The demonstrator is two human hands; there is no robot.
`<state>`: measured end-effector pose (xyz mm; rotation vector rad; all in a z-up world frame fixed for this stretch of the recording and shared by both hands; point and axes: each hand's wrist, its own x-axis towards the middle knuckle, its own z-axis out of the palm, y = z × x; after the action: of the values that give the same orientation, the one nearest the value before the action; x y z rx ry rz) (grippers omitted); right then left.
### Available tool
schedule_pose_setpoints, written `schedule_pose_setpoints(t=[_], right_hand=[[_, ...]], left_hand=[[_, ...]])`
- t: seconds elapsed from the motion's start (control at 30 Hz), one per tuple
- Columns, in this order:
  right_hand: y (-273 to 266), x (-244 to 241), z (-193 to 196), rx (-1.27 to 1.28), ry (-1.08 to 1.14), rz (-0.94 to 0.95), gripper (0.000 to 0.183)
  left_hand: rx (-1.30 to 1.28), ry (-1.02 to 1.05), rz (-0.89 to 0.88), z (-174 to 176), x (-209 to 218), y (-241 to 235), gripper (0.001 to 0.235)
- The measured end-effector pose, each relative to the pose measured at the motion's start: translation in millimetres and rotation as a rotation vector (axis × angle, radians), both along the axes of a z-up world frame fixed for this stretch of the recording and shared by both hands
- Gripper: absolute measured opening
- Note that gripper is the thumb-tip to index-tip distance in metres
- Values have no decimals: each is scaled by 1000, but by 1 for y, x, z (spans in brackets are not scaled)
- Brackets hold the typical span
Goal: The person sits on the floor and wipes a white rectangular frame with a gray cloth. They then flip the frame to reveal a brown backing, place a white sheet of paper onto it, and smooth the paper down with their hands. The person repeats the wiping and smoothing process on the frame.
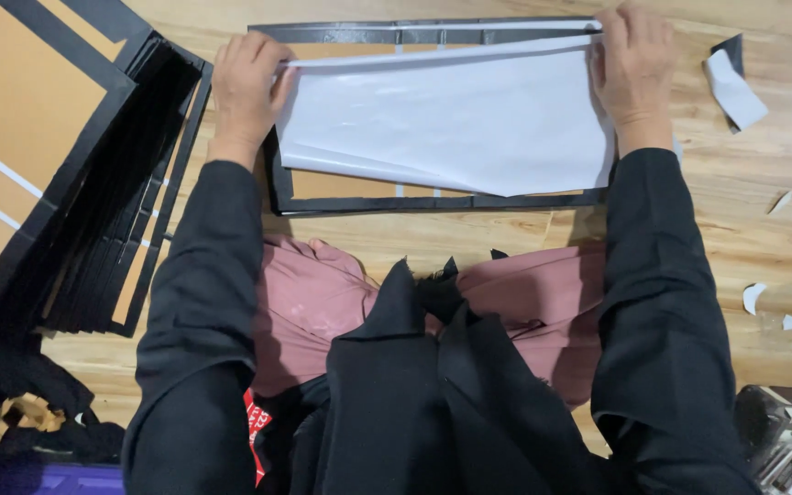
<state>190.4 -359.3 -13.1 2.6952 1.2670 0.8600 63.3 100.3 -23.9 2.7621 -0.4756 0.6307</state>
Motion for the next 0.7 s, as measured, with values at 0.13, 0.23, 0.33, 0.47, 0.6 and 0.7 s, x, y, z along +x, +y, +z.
schedule_pose_setpoints(t=[0.13,0.23,0.33,0.47,0.6,0.7], right_hand=[[-8,6,-10,-44,-137,-42,8],[-15,0,-1,163,49,-15,26],[-21,-26,31,316,221,23,16],[-38,-70,72,566,359,44,3],[-62,-113,107,764,605,-40,9],[-35,-119,143,961,610,-23,7]], left_hand=[[-451,79,-35,30,-14,-10,3],[-693,168,-6,46,-25,-10,10],[-785,146,-55,71,-42,-15,11],[-906,297,-71,101,-67,-17,4],[-1080,329,-84,115,-91,-16,5],[-1205,328,36,116,-93,-9,16]])
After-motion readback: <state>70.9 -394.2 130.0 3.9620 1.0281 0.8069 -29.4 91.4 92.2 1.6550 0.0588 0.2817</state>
